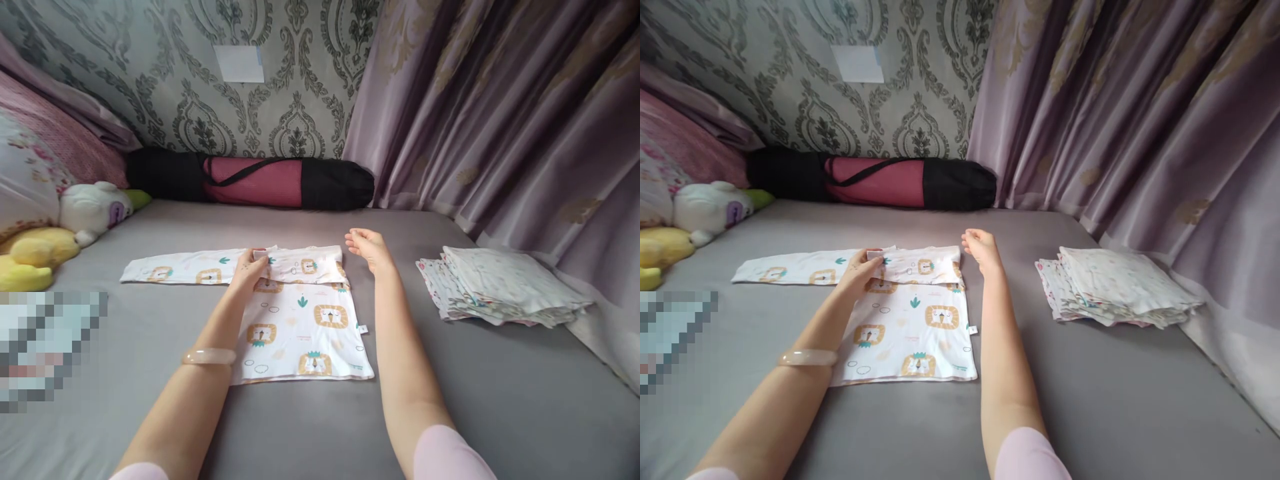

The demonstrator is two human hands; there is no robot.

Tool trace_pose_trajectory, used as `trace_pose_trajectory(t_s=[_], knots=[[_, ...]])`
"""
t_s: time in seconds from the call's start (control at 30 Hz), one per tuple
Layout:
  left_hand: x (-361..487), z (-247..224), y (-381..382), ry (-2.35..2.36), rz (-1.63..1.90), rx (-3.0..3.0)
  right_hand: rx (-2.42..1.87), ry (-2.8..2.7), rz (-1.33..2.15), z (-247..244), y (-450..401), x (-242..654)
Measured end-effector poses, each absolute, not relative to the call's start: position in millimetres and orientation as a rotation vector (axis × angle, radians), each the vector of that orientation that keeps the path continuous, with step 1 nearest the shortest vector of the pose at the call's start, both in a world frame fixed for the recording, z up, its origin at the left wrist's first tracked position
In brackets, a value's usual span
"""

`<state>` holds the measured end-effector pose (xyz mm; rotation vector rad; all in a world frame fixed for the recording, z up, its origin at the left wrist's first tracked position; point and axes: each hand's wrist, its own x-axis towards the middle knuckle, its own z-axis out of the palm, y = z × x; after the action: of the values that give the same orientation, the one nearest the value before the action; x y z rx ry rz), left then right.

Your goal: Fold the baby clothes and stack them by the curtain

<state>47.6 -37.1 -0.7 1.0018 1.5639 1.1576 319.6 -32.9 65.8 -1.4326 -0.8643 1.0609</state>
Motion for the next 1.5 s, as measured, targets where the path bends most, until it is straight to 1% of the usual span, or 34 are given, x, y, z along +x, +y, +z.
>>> trace_pose_trajectory(t_s=[0.17, 0.33, 0.43, 0.6, 0.73, 1.03, 1.27, 1.5], knots=[[44.6, -5.1, -36.0, 1.665, 1.165, 1.218, -1.553, -1.056, 0.965, 46.6, -23.9, 313.2], [42.8, -9.0, -33.8, 1.746, 1.191, 1.366, -1.735, -1.550, 0.686, 30.6, -21.2, 293.5], [42.4, -10.0, -33.6, 1.739, 1.195, 1.423, -1.806, -1.809, 0.582, 22.9, -25.7, 271.8], [39.4, -15.3, -29.5, 1.738, 1.203, 1.478, -1.922, -2.062, 0.449, 3.3, -35.1, 249.4], [35.5, -20.5, -25.1, 1.796, 1.156, 1.588, -2.019, -2.072, 0.378, -7.7, -38.9, 248.3], [33.9, -23.9, -27.4, 1.917, 1.119, 1.803, -2.185, -1.921, 0.308, -12.2, -36.6, 244.0], [34.2, -28.8, -26.3, 1.891, 1.095, 2.021, -2.207, -1.914, 0.260, -13.9, -34.9, 244.3], [34.3, -31.1, -26.1, 1.895, 1.069, 2.070, -2.200, -1.915, 0.236, -14.5, -37.2, 243.1]])
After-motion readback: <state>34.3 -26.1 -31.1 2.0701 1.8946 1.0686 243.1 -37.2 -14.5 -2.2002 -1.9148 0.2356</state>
